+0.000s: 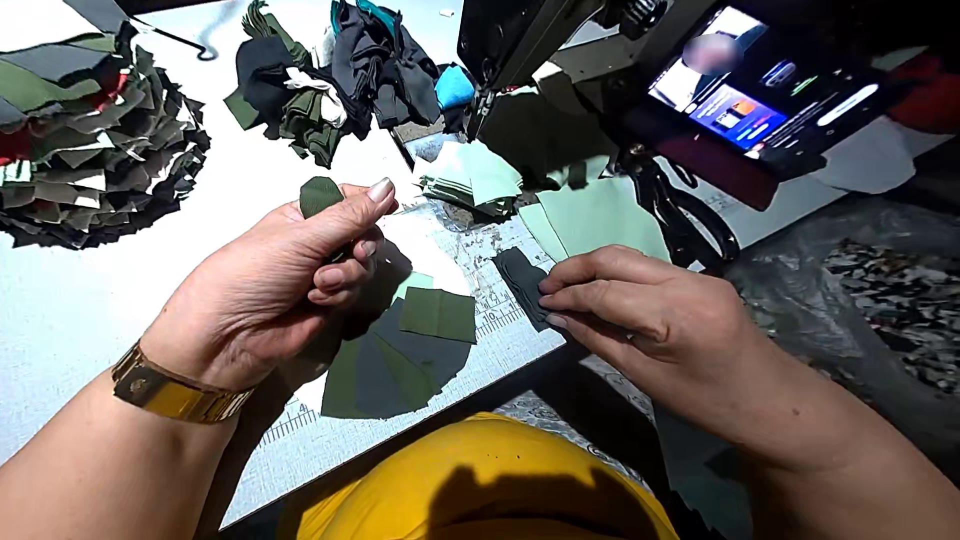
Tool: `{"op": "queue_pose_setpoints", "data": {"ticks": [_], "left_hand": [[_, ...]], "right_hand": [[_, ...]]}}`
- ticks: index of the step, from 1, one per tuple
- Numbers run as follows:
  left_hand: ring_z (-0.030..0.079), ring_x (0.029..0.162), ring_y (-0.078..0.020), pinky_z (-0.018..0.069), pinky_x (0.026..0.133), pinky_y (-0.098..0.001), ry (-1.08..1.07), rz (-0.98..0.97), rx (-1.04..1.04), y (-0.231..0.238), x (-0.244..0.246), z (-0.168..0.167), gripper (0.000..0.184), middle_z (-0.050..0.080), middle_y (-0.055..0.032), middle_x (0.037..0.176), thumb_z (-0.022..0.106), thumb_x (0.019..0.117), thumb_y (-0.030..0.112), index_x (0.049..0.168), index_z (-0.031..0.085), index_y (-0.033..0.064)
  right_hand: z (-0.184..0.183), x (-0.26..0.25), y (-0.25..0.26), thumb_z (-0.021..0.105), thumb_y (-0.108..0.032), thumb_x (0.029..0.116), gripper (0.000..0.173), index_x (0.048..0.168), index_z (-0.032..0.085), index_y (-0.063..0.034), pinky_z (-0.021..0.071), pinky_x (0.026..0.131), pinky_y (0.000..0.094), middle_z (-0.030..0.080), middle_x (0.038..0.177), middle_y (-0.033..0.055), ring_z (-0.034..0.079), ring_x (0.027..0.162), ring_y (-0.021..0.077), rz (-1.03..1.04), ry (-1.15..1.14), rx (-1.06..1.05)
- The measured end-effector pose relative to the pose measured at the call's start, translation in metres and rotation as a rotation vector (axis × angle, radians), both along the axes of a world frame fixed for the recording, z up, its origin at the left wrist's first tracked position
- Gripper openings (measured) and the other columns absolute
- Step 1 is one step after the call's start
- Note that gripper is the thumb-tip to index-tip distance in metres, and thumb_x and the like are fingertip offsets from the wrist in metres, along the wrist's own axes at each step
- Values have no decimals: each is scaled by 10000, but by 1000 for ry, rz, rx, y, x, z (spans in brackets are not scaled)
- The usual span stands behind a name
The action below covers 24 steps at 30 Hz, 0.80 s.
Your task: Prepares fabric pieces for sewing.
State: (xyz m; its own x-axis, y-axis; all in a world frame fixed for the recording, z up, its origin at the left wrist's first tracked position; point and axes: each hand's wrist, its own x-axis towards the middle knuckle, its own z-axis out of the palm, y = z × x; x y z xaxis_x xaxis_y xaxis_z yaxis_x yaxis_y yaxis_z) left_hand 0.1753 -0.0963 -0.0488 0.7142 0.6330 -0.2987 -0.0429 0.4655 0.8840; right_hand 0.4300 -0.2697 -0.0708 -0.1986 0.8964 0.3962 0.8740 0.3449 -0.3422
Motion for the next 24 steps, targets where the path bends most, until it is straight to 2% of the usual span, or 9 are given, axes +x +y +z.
{"op": "queue_pose_setpoints", "data": {"ticks": [5, 9, 14, 18, 24], "left_hand": [[377, 445, 56, 326, 391, -57, -15, 0, 3, 0, 0, -1, 132, 486, 78, 697, 558, 1062, 269, 1029, 633, 166], [393, 452, 47, 354, 395, -76, 7, -12, 4, 6, 1, -2, 154, 486, 69, 682, 530, 1074, 262, 997, 628, 172], [394, 452, 42, 356, 400, -80, 17, -9, 22, 5, 1, -1, 157, 481, 70, 667, 528, 1075, 257, 997, 628, 165], [388, 449, 38, 350, 396, -87, 34, -14, 77, 6, 2, -1, 147, 480, 61, 656, 539, 1069, 226, 989, 640, 156], [386, 445, 24, 352, 403, -96, 49, -36, 129, 5, 2, 0, 148, 475, 44, 634, 528, 1070, 178, 985, 640, 130]], "right_hand": [[0, 2, 2, 635, -67, 932, 153, 959, 782, -36, 553, 872, 253, 705, 1075, 85, 663, 1002, 161, 14, 12, -2], [1, 3, 2, 628, -69, 929, 159, 956, 782, -38, 554, 866, 250, 704, 1071, 78, 662, 998, 150, 11, 18, -9], [2, 2, 6, 617, -85, 923, 165, 933, 779, -50, 551, 858, 219, 698, 1058, 50, 655, 986, 104, -8, 76, -36], [2, 1, 8, 608, -87, 921, 166, 925, 773, -71, 553, 791, 148, 691, 1045, 23, 655, 934, 37, -55, 119, -48], [5, 3, 7, 617, -97, 915, 160, 896, 776, -94, 555, 733, 129, 693, 1037, -5, 654, 901, 9, -60, 173, -91]]}}
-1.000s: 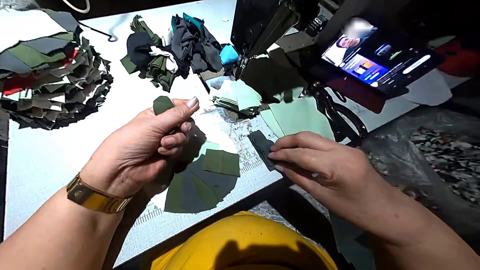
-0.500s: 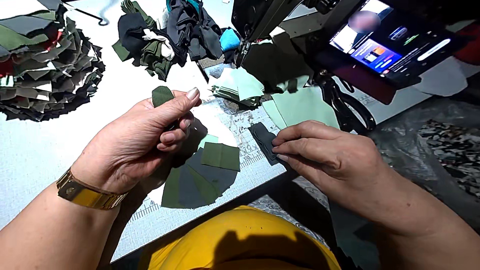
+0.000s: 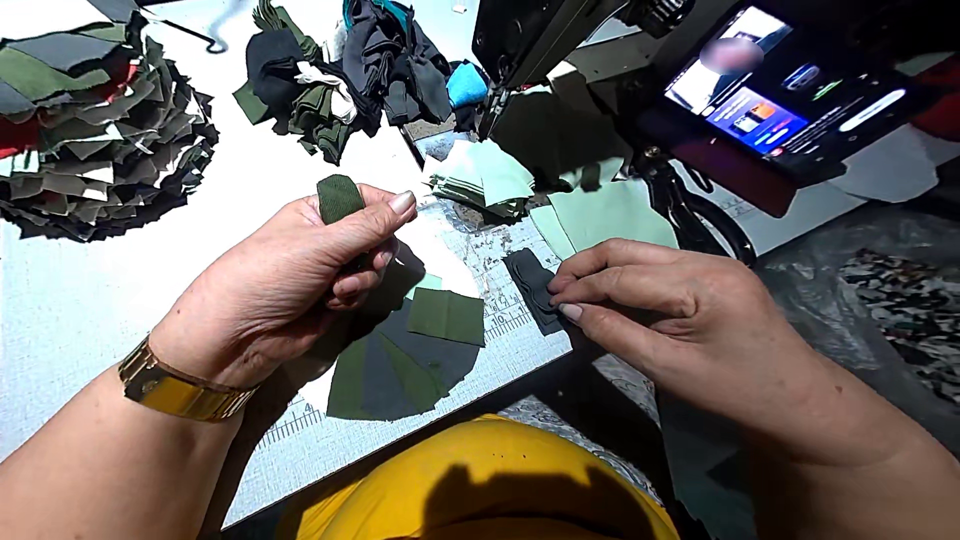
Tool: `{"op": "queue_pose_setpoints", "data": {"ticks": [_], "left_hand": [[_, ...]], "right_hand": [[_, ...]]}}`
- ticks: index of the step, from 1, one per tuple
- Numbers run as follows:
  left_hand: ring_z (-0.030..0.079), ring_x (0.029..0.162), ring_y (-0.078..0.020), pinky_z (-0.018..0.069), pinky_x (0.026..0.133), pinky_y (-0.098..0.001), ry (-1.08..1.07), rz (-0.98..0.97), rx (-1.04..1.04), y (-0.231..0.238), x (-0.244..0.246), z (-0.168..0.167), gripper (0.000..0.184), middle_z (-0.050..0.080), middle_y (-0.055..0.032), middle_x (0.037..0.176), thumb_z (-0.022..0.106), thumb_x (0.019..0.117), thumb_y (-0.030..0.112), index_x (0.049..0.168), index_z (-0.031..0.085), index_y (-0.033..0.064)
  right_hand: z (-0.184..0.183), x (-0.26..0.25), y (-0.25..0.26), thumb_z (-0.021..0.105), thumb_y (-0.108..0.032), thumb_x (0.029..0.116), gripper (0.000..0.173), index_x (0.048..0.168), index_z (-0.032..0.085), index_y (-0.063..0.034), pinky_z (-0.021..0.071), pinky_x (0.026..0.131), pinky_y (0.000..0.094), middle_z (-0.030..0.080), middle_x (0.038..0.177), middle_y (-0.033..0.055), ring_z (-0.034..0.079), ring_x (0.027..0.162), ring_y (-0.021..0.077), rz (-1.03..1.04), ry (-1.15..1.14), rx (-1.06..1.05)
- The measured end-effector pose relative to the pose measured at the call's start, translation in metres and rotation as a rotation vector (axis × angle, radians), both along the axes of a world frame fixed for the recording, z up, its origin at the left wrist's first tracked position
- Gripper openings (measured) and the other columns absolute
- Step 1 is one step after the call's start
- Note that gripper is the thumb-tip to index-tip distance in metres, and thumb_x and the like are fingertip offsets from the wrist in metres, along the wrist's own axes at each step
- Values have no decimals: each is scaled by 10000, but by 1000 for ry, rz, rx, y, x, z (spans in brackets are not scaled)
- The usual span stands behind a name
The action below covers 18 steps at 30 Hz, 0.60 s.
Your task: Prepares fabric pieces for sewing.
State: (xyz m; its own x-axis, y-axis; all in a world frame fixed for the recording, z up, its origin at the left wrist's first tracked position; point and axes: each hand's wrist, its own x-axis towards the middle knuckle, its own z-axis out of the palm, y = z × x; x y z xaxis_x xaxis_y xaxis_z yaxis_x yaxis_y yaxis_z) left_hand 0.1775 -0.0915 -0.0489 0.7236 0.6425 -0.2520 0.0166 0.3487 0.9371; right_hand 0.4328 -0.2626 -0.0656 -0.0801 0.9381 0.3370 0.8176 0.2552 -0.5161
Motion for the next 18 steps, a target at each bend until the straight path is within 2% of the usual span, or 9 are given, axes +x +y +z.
{"op": "queue_pose_setpoints", "data": {"ticks": [6, 11, 14, 18], "left_hand": [[383, 451, 15, 338, 405, -106, 1, -5, 25, 0, 1, -1, 153, 475, 40, 630, 533, 1068, 169, 971, 644, 125], [381, 455, 12, 329, 402, -108, 21, -24, 66, 0, 0, -1, 153, 476, 35, 635, 537, 1066, 171, 958, 636, 128], [386, 457, 5, 330, 403, -111, 23, -24, 90, 0, 1, -2, 140, 478, 30, 634, 551, 1057, 147, 949, 636, 116], [366, 452, -5, 303, 398, -118, 22, -28, 146, -3, 0, -3, 123, 485, 20, 637, 576, 1045, 140, 956, 652, 103]], "right_hand": [[1, -4, -1, 606, -91, 884, 185, 894, 790, -106, 559, 795, 167, 697, 1049, 3, 656, 954, 48, -4, -78, 6], [-3, -8, 0, 577, -79, 912, 183, 912, 757, -49, 543, 819, 245, 691, 1039, 63, 647, 952, 130, 13, -186, 72], [-5, -7, 3, 540, -81, 933, 184, 971, 716, -41, 537, 761, 205, 672, 1001, 51, 635, 892, 89, -16, -155, 74], [-5, -3, 10, 536, -98, 973, 156, 997, 684, -53, 457, 583, 105, 618, 817, -28, 543, 669, -36, -105, 10, 61]]}}
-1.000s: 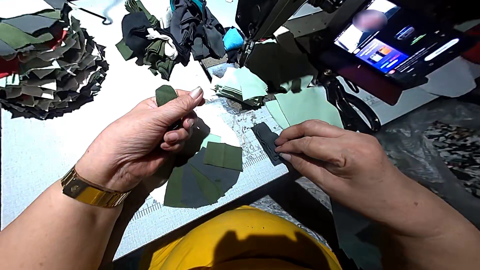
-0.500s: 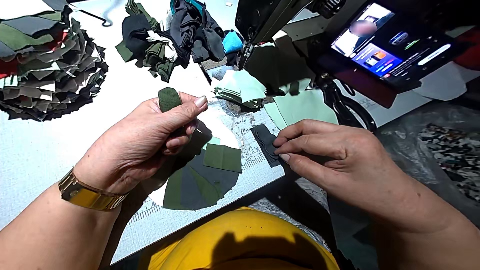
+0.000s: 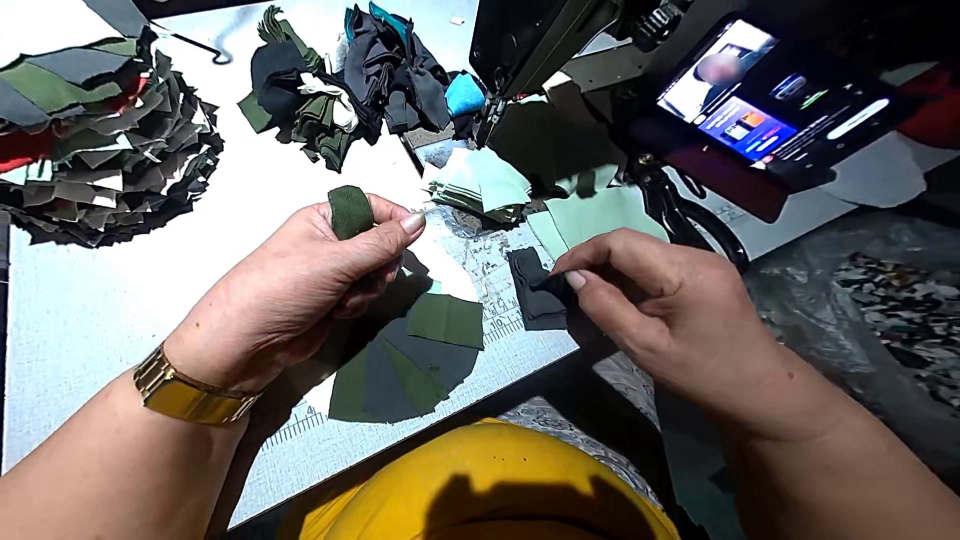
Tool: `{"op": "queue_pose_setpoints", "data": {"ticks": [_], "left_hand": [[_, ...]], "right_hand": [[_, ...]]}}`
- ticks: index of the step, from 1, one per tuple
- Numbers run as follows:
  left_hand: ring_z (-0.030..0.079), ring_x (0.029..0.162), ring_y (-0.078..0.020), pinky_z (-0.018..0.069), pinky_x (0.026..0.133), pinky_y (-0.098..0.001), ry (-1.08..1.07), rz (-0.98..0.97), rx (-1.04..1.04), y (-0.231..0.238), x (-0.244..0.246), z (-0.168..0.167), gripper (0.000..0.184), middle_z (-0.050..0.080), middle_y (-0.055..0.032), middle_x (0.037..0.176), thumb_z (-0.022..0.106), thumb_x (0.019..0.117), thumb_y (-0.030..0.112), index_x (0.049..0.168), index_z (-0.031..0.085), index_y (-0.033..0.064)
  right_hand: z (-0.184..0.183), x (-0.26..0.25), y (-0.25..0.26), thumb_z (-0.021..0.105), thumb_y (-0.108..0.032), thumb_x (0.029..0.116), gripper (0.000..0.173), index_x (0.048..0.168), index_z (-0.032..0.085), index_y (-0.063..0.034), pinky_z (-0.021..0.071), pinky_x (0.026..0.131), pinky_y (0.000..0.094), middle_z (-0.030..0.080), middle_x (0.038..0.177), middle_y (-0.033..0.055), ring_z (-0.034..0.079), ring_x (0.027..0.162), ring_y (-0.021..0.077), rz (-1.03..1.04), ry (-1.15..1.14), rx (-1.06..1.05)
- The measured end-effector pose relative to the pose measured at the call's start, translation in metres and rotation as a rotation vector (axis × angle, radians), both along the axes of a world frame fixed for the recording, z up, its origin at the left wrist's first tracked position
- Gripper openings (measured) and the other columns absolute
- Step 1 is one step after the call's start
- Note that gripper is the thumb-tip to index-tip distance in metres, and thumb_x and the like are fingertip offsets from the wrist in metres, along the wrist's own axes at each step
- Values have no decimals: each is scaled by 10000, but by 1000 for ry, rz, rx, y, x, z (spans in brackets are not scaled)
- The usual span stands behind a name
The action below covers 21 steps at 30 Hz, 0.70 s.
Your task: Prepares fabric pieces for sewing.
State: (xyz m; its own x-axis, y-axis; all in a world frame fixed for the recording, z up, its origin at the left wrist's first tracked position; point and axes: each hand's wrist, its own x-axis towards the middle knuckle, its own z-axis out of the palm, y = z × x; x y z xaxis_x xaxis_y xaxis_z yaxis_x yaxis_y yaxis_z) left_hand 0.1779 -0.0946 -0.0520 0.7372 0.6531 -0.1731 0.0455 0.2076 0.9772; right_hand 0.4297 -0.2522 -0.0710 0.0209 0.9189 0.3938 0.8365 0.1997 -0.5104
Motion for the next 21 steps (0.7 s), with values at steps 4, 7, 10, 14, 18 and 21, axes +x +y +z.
{"op": "queue_pose_setpoints", "data": {"ticks": [4, 7, 10, 14, 18, 21], "left_hand": [[364, 440, -3, 295, 391, -110, 18, 27, 34, -7, 1, 2, 107, 496, 13, 627, 581, 1041, 122, 976, 656, 83], [362, 439, -7, 292, 388, -118, 9, 19, 56, -6, 0, 2, 95, 499, 6, 622, 592, 1035, 111, 988, 665, 72], [365, 433, -2, 302, 386, -116, -3, 15, 67, -5, 1, 1, 78, 499, 8, 615, 604, 1026, 99, 989, 668, 76], [415, 454, -2, 332, 404, -122, -16, 8, 84, -2, 1, 0, 108, 626, -16, 705, 640, 1002, 85, 1091, 702, 78], [415, 455, -1, 344, 405, -120, -87, -94, 108, -1, 0, 0, 288, 614, -7, 708, 657, 992, 83, 1279, 665, 81], [467, 484, -3, 387, 434, -126, -105, -223, 159, -1, -3, 2, 269, 592, 18, 665, 675, 973, 105, 1241, 688, 89]], "right_hand": [[2, 1, 10, 573, -69, 980, 103, 1042, 654, -52, 506, 618, 109, 644, 837, -32, 593, 688, -31, -35, 218, 9], [9, 4, 16, 562, -35, 985, 177, 1146, 635, -29, 543, 742, 130, 664, 977, -5, 635, 825, -10, -24, 230, 28], [17, 6, 20, 539, -26, 978, 160, 1083, 657, -52, 511, 736, 102, 656, 977, -45, 602, 824, -50, -30, 194, 96], [34, 4, 24, 504, -26, 976, 206, 1073, 681, -69, 521, 790, 112, 686, 1009, -62, 625, 890, -51, 7, 193, 145], [50, -22, 28, 563, -71, 972, 164, 1077, 683, -35, 573, 748, 173, 698, 986, -29, 660, 843, 18, 203, 256, 128], [56, -47, 31, 670, -33, 939, 116, 1051, 684, -8, 612, 792, 185, 709, 986, -14, 693, 859, 38, 320, 295, 158]]}}
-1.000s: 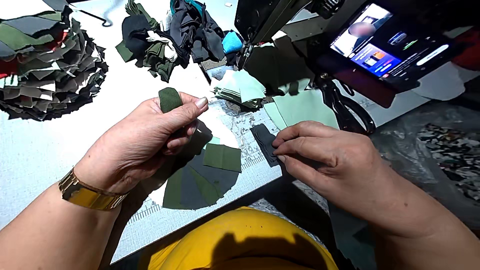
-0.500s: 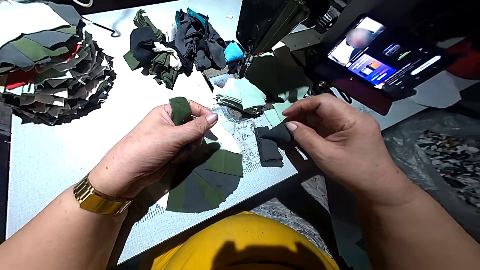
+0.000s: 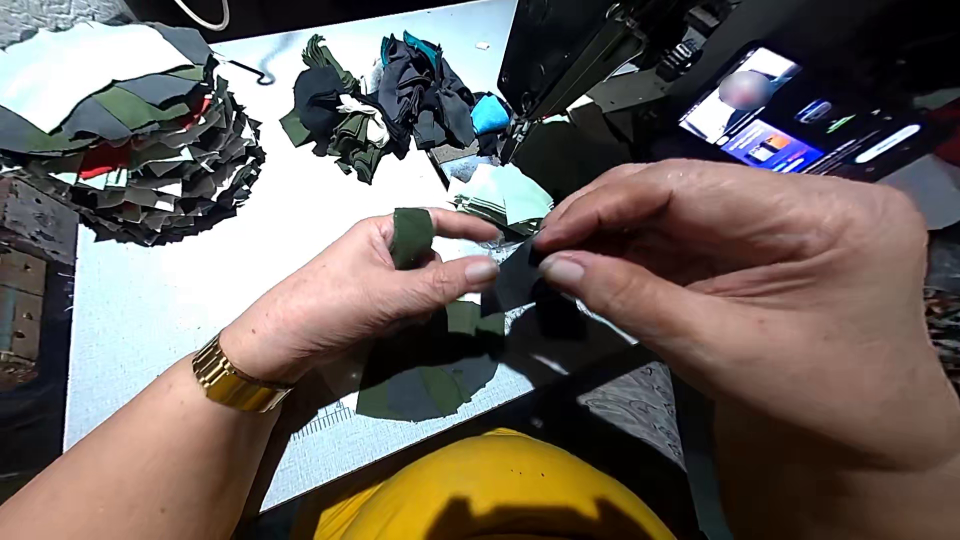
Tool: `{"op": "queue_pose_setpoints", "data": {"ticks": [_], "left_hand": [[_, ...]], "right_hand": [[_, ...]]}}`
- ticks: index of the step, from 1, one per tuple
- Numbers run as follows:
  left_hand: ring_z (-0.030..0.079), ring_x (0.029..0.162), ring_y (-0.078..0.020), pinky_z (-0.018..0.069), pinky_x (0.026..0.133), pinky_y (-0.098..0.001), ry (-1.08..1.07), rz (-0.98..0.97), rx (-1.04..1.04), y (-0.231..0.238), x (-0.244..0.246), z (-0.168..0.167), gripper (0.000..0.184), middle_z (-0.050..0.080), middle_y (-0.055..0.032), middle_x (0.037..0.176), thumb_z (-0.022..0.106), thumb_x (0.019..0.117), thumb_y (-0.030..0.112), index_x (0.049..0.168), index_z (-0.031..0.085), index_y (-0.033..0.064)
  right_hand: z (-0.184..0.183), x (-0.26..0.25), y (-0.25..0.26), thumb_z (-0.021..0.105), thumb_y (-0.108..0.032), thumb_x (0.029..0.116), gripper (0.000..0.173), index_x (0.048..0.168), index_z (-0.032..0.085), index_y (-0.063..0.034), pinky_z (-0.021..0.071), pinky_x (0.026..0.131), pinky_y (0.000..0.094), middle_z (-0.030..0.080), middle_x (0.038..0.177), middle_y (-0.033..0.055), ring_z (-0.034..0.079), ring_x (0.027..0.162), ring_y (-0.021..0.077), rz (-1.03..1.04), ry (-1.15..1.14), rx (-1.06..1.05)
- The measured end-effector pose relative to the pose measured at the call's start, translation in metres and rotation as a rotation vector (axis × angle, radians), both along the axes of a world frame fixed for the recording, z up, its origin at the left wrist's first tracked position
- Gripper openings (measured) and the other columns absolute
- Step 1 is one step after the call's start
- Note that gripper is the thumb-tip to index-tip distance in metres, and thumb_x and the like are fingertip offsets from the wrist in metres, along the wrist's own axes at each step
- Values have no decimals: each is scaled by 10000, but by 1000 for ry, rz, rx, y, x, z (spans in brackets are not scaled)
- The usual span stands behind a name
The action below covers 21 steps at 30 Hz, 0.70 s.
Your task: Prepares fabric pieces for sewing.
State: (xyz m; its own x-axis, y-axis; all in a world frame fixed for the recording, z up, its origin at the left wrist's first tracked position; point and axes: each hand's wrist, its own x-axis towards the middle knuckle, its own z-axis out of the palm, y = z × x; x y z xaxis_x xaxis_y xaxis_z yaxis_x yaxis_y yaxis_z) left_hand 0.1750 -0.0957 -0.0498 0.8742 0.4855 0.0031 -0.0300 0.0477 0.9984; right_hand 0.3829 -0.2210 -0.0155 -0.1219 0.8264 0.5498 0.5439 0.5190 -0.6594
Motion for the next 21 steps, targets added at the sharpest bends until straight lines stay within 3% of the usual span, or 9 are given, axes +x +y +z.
{"op": "queue_pose_setpoints", "data": {"ticks": [4, 8, 11, 21], "left_hand": [[574, 598, -18, 476, 533, -138, 5, -83, 133, 5, -4, 3, 14, 634, 11, 696, 722, 931, 65, 927, 709, 66], [547, 573, -9, 442, 508, -131, 45, -65, 151, 14, -9, 6, 87, 618, 21, 673, 670, 962, 59, 880, 695, 75], [558, 592, -7, 448, 523, -138, 99, -72, 302, 18, -9, 2, 119, 628, 34, 685, 643, 986, 83, 885, 706, 76], [530, 565, 22, 422, 504, -163, 296, 32, 722, 12, -1, -13, 167, 599, 80, 653, 707, 967, 213, 816, 685, 144]], "right_hand": [[-2, -14, -2, 689, 17, 919, 152, 1069, 674, 1, 620, 820, 201, 716, 1001, -1, 704, 889, 61, -17, 66, 32], [-21, -12, -7, 704, -2, 908, 182, 1086, 668, -21, 607, 756, 189, 704, 978, -17, 684, 832, 47, -150, 148, -7], [-39, -15, -11, 699, 1, 905, 153, 1049, 663, -37, 596, 660, 171, 697, 900, -24, 671, 742, 33, -251, 195, -71], [-69, -22, -8, 674, -116, 950, 65, 1004, 685, -81, 526, 616, 156, 652, 841, -20, 614, 704, 13, -400, -225, -116]]}}
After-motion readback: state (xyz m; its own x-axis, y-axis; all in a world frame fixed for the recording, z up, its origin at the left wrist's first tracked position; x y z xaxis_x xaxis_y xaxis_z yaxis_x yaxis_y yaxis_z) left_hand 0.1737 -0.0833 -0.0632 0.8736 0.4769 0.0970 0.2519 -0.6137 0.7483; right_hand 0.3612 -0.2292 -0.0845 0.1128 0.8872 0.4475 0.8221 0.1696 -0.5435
